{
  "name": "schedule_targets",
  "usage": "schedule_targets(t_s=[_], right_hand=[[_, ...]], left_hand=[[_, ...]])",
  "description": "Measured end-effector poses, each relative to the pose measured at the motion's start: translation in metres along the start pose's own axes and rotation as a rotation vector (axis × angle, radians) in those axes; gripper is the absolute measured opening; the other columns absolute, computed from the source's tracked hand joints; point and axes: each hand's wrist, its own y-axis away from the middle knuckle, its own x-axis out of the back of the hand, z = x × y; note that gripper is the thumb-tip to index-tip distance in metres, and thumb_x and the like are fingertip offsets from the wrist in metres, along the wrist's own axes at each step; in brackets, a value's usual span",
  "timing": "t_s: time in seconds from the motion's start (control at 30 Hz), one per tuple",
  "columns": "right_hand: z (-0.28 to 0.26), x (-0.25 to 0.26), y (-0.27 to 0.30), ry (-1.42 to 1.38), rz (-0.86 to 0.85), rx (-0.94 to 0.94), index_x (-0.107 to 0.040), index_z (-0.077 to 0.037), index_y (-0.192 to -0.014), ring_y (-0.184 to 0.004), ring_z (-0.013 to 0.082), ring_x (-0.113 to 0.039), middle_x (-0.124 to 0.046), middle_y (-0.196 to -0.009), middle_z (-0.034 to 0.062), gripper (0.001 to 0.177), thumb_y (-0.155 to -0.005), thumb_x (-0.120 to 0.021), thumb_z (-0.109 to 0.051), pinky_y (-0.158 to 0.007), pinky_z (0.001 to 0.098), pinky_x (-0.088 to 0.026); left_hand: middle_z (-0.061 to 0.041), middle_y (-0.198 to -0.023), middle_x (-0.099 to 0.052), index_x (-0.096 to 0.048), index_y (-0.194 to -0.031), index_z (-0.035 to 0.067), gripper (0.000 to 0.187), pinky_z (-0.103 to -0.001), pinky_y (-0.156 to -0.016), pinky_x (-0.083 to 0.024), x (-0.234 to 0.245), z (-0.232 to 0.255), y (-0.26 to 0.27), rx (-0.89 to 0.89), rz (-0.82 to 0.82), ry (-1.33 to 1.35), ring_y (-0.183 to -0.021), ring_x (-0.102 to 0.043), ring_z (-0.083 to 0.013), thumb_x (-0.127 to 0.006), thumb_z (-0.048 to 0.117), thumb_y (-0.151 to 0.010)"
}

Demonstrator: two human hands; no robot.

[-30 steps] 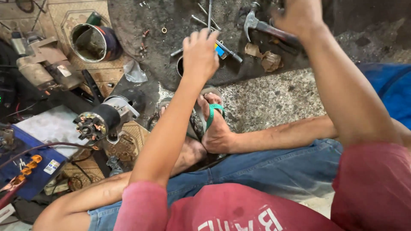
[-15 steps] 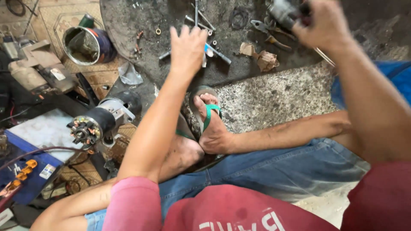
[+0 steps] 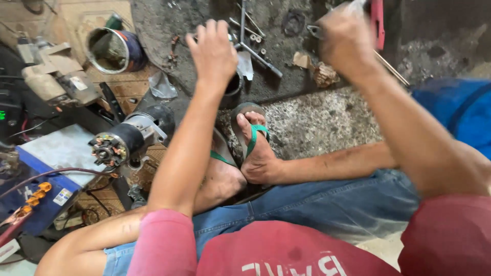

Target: The person sits on the floor and uses a screwdriver to remove screws from a cylindrical electrical component. They disassemble the housing, remove internal parts, and then reassemble the component by replacing the screws and closing the casing.

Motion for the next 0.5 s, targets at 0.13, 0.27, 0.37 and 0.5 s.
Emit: schedule_targets(t_s=[0.13,0.27,0.37,0.5], right_hand=[[-0.079,-0.004,-0.029,-0.356,-0.208,0.253,-0.076,-0.009,-0.099,-0.086,0.0318,-0.063,-0.063,-0.093,0.0109,0.017,-0.083,-0.070,-0.006,-0.070,0.0422,-0.056],[-0.116,-0.052,-0.032,-0.370,-0.094,0.346,-0.067,-0.013,-0.089,-0.083,0.0320,-0.061,-0.057,-0.094,0.0093,0.007,-0.082,-0.066,-0.012,-0.062,0.0422,-0.053],[-0.118,-0.052,-0.034,-0.323,-0.081,0.329,-0.067,-0.010,-0.090,-0.086,0.0351,-0.061,-0.060,-0.098,0.0118,0.018,-0.072,-0.069,-0.013,-0.061,0.0448,-0.052],[-0.116,-0.039,-0.043,-0.262,-0.116,0.360,-0.063,-0.010,-0.086,-0.081,0.0369,-0.062,-0.058,-0.092,0.0104,0.020,-0.071,-0.071,-0.021,-0.062,0.0478,-0.050]], left_hand=[[-0.008,-0.103,-0.063,-0.062,-0.111,0.012,0.025,-0.052,-0.096,-0.040,0.050,0.004,0.039,-0.008,0.118,0.336,-0.098,-0.057,-0.0301,-0.067,0.012,-0.086],[-0.009,-0.101,-0.063,-0.061,-0.110,0.011,0.019,-0.045,-0.087,-0.040,0.108,-0.024,0.095,-0.129,0.214,0.480,-0.094,-0.057,-0.0332,-0.065,0.012,-0.091],[-0.010,-0.099,-0.064,-0.061,-0.106,0.008,0.012,-0.045,-0.083,-0.042,0.136,-0.055,0.138,-0.097,0.232,0.556,-0.092,-0.056,-0.0343,-0.062,0.009,-0.094],[-0.011,-0.101,-0.068,-0.064,-0.106,0.006,0.012,-0.043,-0.083,-0.045,0.162,-0.086,0.184,-0.051,0.297,0.615,-0.093,-0.061,-0.0322,-0.062,0.006,-0.094]])
